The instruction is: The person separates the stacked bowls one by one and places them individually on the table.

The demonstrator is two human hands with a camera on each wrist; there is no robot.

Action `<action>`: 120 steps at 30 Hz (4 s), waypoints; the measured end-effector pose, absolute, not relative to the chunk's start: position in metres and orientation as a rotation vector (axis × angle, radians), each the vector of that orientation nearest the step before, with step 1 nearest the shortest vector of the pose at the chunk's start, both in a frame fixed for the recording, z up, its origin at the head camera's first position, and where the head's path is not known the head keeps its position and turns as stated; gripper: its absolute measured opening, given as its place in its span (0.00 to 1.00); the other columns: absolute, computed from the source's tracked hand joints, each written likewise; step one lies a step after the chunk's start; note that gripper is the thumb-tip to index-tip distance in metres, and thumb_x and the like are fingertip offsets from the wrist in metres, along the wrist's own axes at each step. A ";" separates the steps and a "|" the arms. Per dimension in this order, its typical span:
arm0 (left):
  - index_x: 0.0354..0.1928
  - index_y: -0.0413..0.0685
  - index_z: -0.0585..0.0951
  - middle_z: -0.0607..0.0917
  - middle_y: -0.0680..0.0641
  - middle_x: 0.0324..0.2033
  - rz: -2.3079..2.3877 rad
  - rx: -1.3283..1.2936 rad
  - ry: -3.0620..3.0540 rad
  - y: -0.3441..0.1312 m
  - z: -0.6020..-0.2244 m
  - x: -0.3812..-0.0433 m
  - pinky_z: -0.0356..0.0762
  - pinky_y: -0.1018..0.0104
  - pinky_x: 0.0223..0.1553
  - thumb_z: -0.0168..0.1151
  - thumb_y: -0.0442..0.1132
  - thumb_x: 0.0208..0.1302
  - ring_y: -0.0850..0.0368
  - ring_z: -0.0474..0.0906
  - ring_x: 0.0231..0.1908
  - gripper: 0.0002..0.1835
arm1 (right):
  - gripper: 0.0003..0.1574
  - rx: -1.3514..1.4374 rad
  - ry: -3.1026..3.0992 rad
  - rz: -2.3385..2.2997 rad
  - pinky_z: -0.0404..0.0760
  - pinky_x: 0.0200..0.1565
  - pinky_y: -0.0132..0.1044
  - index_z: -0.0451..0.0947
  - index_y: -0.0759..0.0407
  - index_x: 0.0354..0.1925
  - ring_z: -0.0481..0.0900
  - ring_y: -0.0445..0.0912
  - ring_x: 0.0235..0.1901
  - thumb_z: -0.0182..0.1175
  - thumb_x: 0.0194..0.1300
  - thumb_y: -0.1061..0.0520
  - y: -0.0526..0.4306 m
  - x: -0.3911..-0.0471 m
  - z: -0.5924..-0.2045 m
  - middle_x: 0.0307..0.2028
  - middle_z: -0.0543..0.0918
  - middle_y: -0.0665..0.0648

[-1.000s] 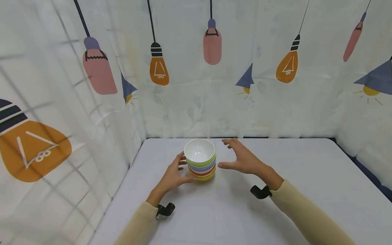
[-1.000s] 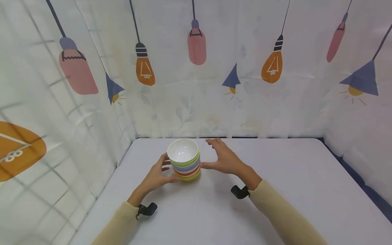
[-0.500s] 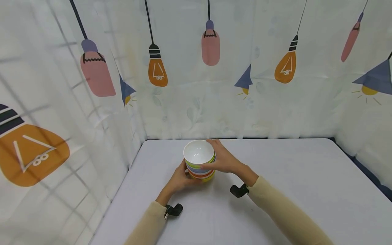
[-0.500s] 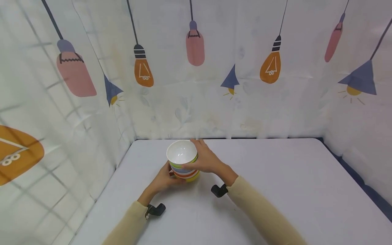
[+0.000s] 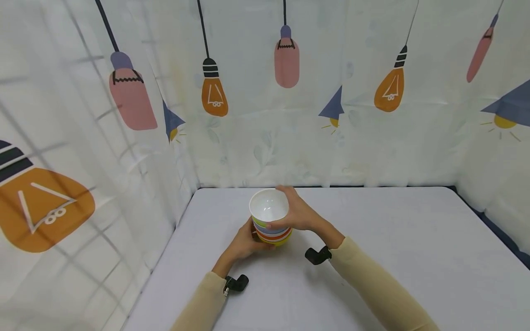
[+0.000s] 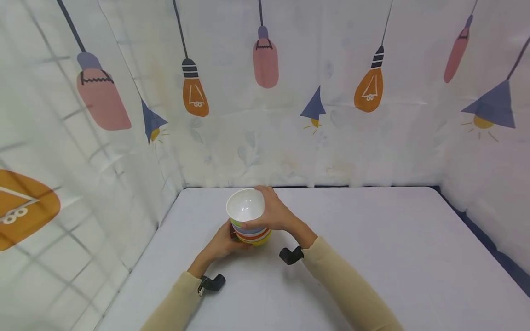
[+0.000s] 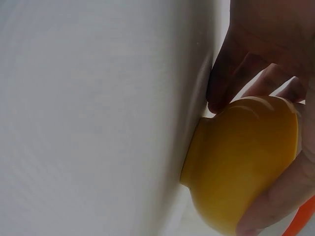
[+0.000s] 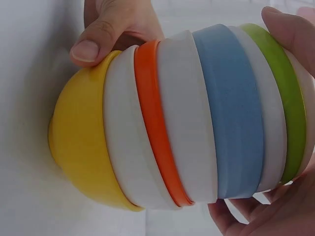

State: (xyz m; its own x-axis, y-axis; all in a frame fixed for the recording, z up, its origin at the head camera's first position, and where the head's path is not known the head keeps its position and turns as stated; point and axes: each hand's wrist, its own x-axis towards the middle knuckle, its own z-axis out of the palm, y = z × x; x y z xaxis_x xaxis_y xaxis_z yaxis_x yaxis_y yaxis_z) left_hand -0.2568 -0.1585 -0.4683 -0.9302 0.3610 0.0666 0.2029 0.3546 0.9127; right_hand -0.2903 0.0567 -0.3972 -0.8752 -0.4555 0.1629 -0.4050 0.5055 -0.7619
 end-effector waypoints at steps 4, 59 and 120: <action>0.67 0.59 0.62 0.77 0.53 0.56 1.622 0.528 2.453 -0.159 -0.470 -0.258 0.74 0.60 0.57 0.80 0.42 0.42 0.55 0.76 0.55 0.49 | 0.72 -0.741 2.662 -1.359 0.77 0.54 0.46 0.52 0.49 0.71 0.71 0.48 0.56 0.78 0.35 0.34 0.057 -0.292 -0.399 0.63 0.62 0.53; 0.63 0.65 0.67 0.77 0.56 0.57 1.708 0.510 2.384 -0.158 -0.473 -0.260 0.76 0.56 0.58 0.81 0.39 0.41 0.52 0.74 0.59 0.45 | 0.79 -0.033 2.776 -1.759 0.68 0.57 0.59 0.35 0.49 0.76 0.58 0.63 0.66 0.78 0.42 0.41 0.246 -0.331 -0.462 0.71 0.54 0.67; 0.63 0.72 0.66 0.76 0.59 0.57 1.710 0.513 2.379 -0.163 -0.497 -0.273 0.75 0.57 0.59 0.81 0.46 0.39 0.56 0.74 0.59 0.47 | 0.77 0.528 2.797 -1.742 0.58 0.67 0.62 0.25 0.54 0.75 0.52 0.67 0.70 0.71 0.51 0.37 0.322 -0.332 -0.493 0.73 0.47 0.70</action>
